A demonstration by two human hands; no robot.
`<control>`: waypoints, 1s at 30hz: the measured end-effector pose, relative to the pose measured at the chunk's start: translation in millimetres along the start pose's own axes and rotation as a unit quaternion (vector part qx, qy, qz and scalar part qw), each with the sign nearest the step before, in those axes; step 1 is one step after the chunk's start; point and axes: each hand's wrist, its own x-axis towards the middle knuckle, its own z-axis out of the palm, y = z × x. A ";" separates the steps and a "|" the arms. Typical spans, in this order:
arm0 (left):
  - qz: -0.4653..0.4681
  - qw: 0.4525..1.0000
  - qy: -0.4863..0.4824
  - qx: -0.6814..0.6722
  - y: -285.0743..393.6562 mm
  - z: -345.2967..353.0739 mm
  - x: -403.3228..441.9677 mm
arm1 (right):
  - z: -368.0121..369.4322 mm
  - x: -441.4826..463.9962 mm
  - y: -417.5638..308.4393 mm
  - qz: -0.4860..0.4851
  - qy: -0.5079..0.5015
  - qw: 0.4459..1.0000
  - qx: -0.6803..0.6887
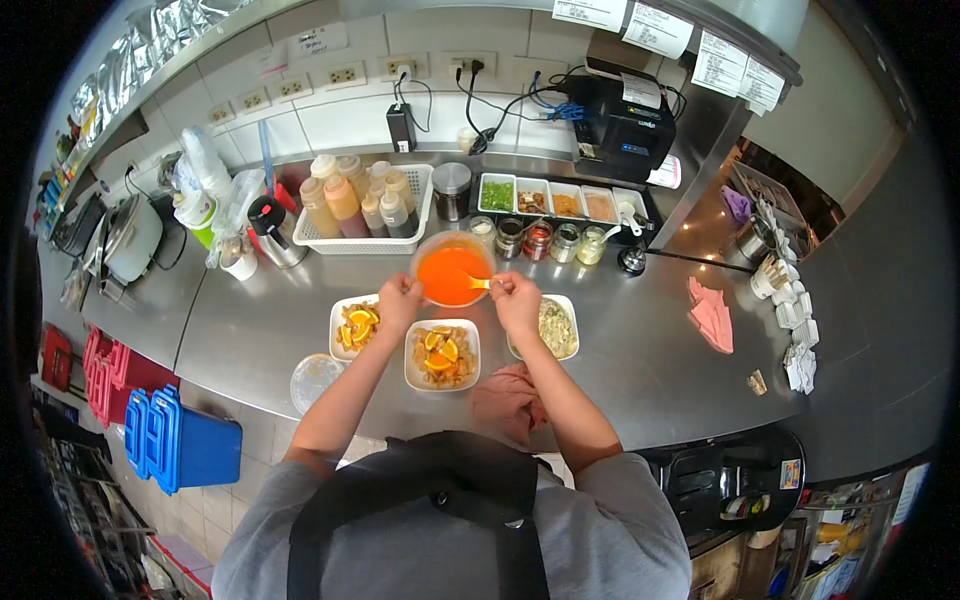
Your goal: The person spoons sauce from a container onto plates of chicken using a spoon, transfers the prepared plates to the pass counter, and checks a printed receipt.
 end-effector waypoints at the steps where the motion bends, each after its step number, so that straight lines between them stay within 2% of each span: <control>1: 0.024 0.999 0.009 0.041 -0.5 -0.2 0.6 | 3.7 3.0 11.4 0.059 -0.008 0.993 0.107; 2: 0.046 0.995 0.020 0.084 -1.7 -1.6 0.8 | 6.7 5.2 23.0 0.118 -0.018 0.970 0.212; 3: 0.042 0.995 0.024 0.086 0.6 -3.0 0.0 | 4.2 5.8 21.8 0.120 -0.024 0.970 0.212; 5: 0.035 0.994 0.024 0.098 9.3 -4.5 -3.1 | -4.4 5.7 9.1 0.235 -0.038 0.930 0.281; 11: 0.008 0.998 0.023 0.062 -18.4 -1.5 7.2 | -7.3 5.1 3.4 0.232 -0.045 0.923 0.302; 16: -0.016 0.999 0.021 0.020 -11.3 -9.6 1.1 | -8.7 3.4 -3.9 0.216 -0.049 0.923 0.314; 19: -0.012 0.999 0.027 0.037 -23.5 -14.9 5.8 | -13.2 -1.6 -14.2 0.211 -0.068 0.924 0.311; 21: 0.010 0.993 0.046 0.105 -23.3 -20.3 4.5 | -15.9 -8.6 -17.8 0.218 -0.080 0.923 0.308; 24: -0.015 0.997 0.047 0.065 -19.2 -28.1 -1.5 | -20.6 -24.2 -27.0 0.232 -0.106 0.919 0.300; 28: -0.011 0.994 0.035 0.104 -21.9 -37.7 -3.6 | -18.8 -53.0 -24.0 0.243 -0.154 0.916 0.279; 30: -0.047 0.998 0.029 0.020 -23.2 -39.6 -4.9 | -18.1 -65.8 -23.4 0.251 -0.159 0.916 0.269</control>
